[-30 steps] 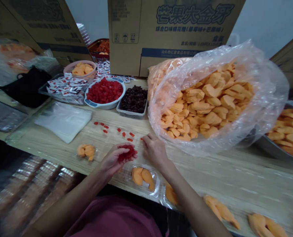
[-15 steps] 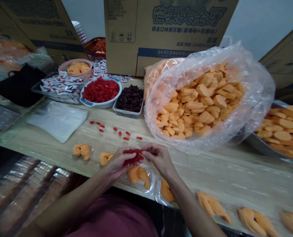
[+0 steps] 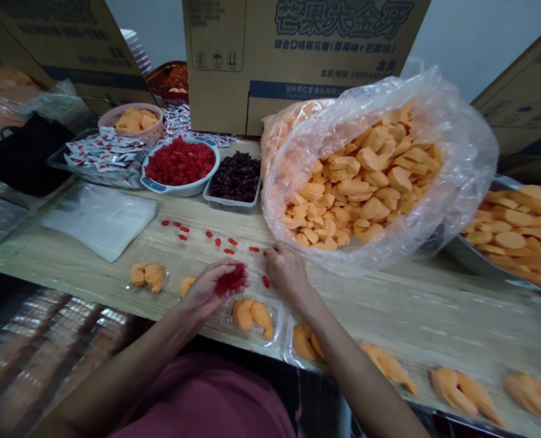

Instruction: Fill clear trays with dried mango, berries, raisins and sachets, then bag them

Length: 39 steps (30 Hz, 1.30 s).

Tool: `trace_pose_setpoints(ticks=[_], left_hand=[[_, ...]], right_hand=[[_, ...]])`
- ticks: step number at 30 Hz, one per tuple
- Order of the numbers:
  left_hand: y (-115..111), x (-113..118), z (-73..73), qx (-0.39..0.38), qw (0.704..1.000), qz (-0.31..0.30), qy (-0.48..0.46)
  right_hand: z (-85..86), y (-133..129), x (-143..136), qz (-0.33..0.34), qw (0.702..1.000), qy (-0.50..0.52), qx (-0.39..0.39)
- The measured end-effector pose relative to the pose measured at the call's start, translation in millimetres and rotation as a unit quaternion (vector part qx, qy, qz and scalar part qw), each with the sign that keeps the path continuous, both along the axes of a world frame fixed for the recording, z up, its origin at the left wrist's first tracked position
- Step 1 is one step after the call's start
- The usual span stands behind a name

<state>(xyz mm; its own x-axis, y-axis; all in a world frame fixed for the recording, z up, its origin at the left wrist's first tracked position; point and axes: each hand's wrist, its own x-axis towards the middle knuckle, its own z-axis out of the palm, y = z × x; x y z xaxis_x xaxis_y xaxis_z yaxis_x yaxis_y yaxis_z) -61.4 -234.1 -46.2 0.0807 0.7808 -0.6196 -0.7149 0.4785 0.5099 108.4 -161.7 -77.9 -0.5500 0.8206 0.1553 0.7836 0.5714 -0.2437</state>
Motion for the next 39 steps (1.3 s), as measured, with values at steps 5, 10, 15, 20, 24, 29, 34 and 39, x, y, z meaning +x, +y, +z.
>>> trace_pose_setpoints(ticks=[5, 10, 15, 20, 24, 29, 34, 39], left_hand=[[1, -3, 1.8, 0.006, 0.999, -0.013, 0.041], [3, 2, 0.7, 0.021, 0.998, -0.025, 0.062], [0, 4, -0.7, 0.051, 0.996, -0.030, 0.064], [0, 6, -3.1, 0.059, 0.995, -0.037, 0.075], [2, 13, -5.9, 0.056, 0.995, -0.045, 0.069], [1, 22, -8.8, 0.041, 0.994, -0.061, 0.077], [2, 36, -7.9, 0.045, 0.989, -0.104, 0.092], [4, 44, -7.1, 0.054, 0.990, -0.101, 0.075]], right_hand=[[9.3, -23, 15, 0.031, 0.991, 0.089, -0.090], [10.4, -45, 14, 0.008, 0.995, -0.005, -0.095], [10.5, -37, 18, 0.000, 0.986, 0.087, -0.144], [12.0, -13, 24, -0.045, 0.999, -0.015, -0.027], [10.1, -3, 17, -0.030, 0.986, -0.163, -0.024], [10.4, -12, 21, -0.039, 0.998, -0.036, -0.025], [29.1, -38, 29, 0.022, 0.936, 0.295, -0.191], [24.5, -34, 34, 0.004, 0.920, 0.329, -0.213]])
